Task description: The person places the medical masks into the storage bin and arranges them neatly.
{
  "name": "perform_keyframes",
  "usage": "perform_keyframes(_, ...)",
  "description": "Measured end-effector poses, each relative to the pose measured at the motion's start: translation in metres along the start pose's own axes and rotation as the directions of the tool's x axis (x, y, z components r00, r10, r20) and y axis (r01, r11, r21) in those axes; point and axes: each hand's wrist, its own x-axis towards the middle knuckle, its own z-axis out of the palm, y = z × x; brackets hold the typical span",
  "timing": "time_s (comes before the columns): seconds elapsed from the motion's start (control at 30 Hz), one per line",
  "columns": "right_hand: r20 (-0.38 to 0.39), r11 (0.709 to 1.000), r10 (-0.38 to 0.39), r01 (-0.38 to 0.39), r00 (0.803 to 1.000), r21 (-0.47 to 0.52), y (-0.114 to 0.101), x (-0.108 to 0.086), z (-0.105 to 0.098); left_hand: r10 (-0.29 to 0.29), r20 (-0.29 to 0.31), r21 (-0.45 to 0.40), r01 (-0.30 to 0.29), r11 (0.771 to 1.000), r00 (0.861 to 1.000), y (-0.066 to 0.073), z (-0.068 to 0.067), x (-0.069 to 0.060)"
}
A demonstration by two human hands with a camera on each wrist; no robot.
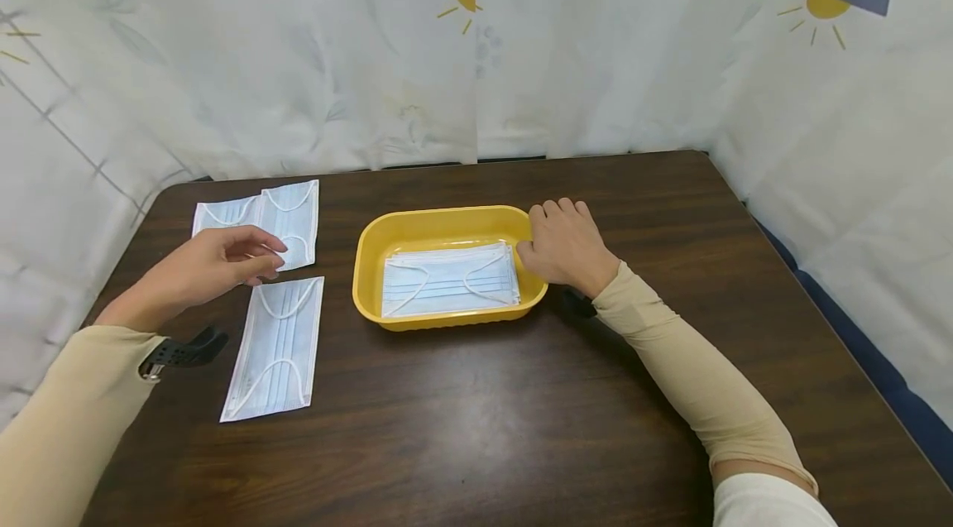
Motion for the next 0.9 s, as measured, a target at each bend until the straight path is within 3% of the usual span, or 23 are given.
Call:
perform_keyframes(0.17, -0.025, 1.0, -0.006, 0.006, 1.0, -0.004, 0.0, 0.0, 0.001, -0.078, 0.017, -0.028, 0.079, 0.997, 0.997, -0.02, 0.004, -0.01)
perform_keyframes(0.33, -0.044, 1.0, -0.015, 0.015, 0.999, -0.009, 0.001, -0.001, 0.002, -0.107, 0.013, -0.066, 0.108, 0.992, 0.994, -0.033, 0.008, -0.018)
perform_keyframes(0.5, -0.054, 1.0, -0.018, 0.018, 0.998, -0.013, 0.001, -0.001, 0.001, -0.136, 0.019, -0.155, 0.137, 0.978, 0.991, -0.043, 0.012, -0.025)
perform_keyframes(0.67, -0.026, 1.0, -0.009, 0.009, 1.0, -0.006, 0.002, -0.001, 0.0, -0.131, 0.025, -0.254, 0.133, 0.958, 0.991, -0.054, 0.017, -0.03)
perform_keyframes(0.9, -0.037, 1.0, -0.017, 0.017, 0.999, 0.004, 0.001, -0.001, 0.001, -0.149, 0.026, -0.286, 0.15, 0.946, 0.988, -0.068, 0.023, -0.037)
